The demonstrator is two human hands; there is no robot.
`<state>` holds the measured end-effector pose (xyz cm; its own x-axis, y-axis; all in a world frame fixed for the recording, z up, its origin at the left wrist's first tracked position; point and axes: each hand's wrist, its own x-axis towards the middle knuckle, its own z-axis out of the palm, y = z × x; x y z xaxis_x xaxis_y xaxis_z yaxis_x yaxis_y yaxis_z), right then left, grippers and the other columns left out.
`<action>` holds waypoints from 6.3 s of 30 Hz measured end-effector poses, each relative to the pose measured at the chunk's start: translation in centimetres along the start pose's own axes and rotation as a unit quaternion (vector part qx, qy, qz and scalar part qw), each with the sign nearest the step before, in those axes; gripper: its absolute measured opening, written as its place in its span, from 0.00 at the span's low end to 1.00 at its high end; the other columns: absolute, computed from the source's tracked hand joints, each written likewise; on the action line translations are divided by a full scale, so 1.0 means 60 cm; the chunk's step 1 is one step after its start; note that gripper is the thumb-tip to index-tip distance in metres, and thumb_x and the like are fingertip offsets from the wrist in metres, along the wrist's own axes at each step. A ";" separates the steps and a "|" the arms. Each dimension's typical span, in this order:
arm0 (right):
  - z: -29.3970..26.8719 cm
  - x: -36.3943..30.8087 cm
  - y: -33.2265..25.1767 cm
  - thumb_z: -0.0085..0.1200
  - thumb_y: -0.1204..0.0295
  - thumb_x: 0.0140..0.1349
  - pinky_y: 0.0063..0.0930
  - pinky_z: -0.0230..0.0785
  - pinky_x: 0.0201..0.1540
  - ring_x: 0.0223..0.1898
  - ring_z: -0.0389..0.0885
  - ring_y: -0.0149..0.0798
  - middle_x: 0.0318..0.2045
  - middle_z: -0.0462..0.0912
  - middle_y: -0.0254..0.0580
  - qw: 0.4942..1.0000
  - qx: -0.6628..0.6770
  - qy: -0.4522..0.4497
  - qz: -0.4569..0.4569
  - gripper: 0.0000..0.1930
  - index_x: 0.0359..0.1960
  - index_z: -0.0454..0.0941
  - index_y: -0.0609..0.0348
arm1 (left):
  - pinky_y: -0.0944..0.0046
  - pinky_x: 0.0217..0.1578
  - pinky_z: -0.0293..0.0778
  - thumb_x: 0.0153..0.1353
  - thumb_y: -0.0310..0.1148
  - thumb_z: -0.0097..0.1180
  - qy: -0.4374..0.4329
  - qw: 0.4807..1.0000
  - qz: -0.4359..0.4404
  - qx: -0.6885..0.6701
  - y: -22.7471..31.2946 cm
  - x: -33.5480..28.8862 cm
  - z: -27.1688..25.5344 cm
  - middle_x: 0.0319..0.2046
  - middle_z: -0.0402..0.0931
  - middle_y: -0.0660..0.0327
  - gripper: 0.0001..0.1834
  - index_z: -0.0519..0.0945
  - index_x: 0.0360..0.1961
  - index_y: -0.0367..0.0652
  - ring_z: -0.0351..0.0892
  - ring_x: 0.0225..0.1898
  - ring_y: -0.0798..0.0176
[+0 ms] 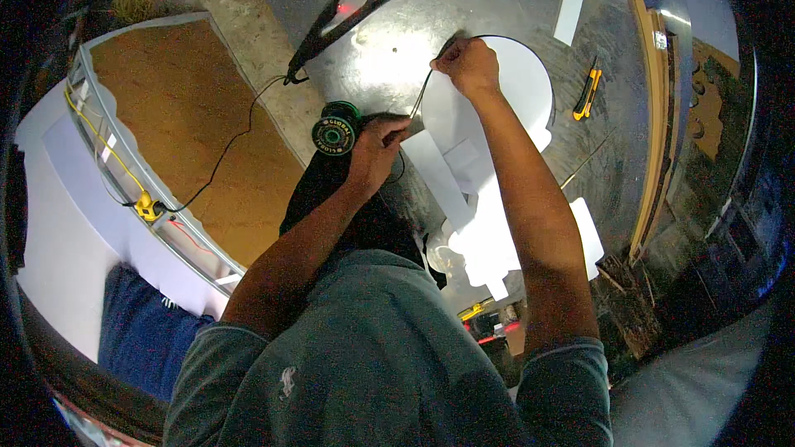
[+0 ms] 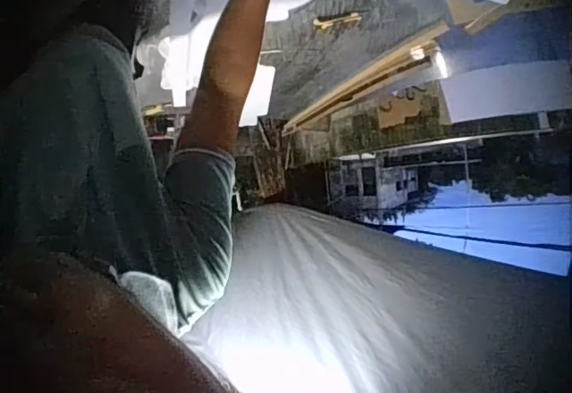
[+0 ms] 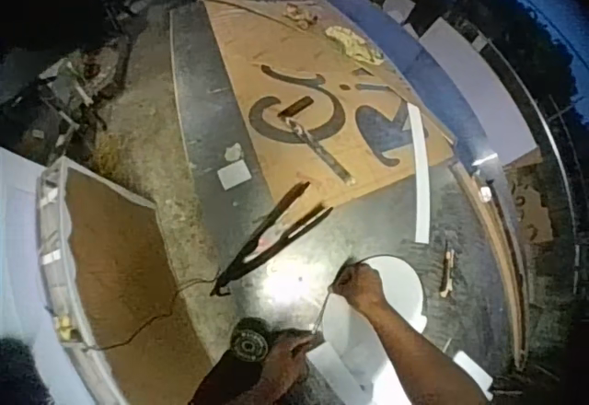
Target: Fabricating a sign by cutting, assembling, and using a torch to heat and bend material.
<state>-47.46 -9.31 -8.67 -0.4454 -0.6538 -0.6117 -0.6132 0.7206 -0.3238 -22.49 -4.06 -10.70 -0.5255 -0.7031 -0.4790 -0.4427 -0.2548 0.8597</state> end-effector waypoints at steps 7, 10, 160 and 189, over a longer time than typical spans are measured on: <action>0.004 -0.001 0.004 0.74 0.58 0.46 0.39 0.77 0.39 0.32 0.86 0.49 0.28 0.86 0.46 0.999 0.029 0.020 -0.022 0.14 0.28 0.87 0.54 | 0.53 0.49 0.76 0.53 0.22 0.64 -0.059 0.991 -0.030 0.114 0.013 -0.035 0.017 0.48 0.80 0.51 0.23 0.81 0.53 0.45 0.81 0.47 0.47; 0.001 -0.004 0.002 0.73 0.60 0.47 0.39 0.77 0.38 0.31 0.85 0.49 0.27 0.86 0.47 0.999 0.040 0.008 -0.013 0.14 0.27 0.86 0.55 | 0.52 0.45 0.78 0.53 0.23 0.64 -0.077 0.989 -0.095 0.081 0.014 -0.040 0.023 0.48 0.79 0.50 0.27 0.77 0.57 0.48 0.83 0.42 0.46; 0.060 -0.090 -0.003 0.74 0.64 0.41 0.47 0.70 0.51 0.50 0.79 0.51 0.41 0.84 0.46 0.969 -0.181 -0.001 -0.169 0.22 0.40 0.83 0.56 | 0.52 0.42 0.77 0.56 0.22 0.60 -0.052 0.950 0.208 0.228 0.029 0.036 0.014 0.33 0.80 0.50 0.05 0.85 0.34 0.38 0.81 0.38 0.46; -0.053 -0.216 0.022 0.64 0.70 0.56 0.44 0.67 0.57 0.56 0.73 0.48 0.56 0.74 0.39 0.952 0.015 0.165 -0.257 0.17 0.49 0.82 0.46 | 0.53 0.40 0.74 0.58 0.22 0.59 -0.044 0.943 0.211 0.252 0.190 0.005 -0.040 0.36 0.74 0.50 0.10 0.74 0.40 0.34 0.77 0.39 0.47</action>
<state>-44.57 -0.62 1.09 -0.2745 -0.9554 -0.1088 -0.7889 0.2884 -0.5426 -25.93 -8.76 -0.59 -0.7803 -0.6085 -0.1446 -0.4583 0.3990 0.7942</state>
